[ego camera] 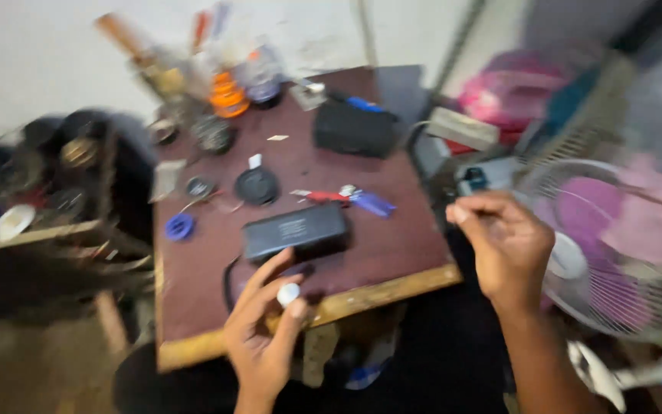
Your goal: The person applies a white substance from a tube onto a small black electronic component and then places it onto a larger black power adapter. They use a pink cloth to wipe the component and the adapter, then press the component into place on the adapter.
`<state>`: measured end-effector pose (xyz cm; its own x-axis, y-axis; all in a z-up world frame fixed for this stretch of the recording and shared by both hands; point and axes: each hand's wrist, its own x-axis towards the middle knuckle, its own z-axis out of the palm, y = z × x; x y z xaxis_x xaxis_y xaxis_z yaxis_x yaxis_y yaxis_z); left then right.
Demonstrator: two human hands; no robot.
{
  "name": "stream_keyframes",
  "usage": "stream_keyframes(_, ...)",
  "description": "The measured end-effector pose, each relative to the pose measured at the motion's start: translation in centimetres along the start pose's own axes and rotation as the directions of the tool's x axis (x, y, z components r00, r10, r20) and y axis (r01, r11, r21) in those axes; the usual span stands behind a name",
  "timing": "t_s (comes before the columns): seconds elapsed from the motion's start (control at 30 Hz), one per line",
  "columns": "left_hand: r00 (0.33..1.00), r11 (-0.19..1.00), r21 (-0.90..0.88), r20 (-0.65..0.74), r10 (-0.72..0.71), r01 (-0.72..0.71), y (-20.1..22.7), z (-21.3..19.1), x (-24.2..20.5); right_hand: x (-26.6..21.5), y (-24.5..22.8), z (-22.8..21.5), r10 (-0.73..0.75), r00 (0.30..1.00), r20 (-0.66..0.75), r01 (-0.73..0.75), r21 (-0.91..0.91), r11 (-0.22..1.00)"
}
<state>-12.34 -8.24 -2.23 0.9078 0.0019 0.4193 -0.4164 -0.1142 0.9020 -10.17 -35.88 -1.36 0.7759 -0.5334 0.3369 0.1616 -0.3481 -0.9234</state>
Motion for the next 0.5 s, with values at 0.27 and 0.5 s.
stream_keyframes(0.27, 0.997, 0.998, -0.059, 0.071, 0.034, -0.03, -2.4, 0.5, 0.3, 6.6, 1.1, -14.8, -0.367, 0.908, 0.203, 0.389, -0.738, 0.552)
stream_keyframes(0.5, 0.994, 0.995, 0.044, 0.048, -0.095, 0.093, 0.0, 1.5, 0.6, 8.8, 7.6, -21.3, -0.171, 0.975, 0.142, 0.189, -0.936, 0.297)
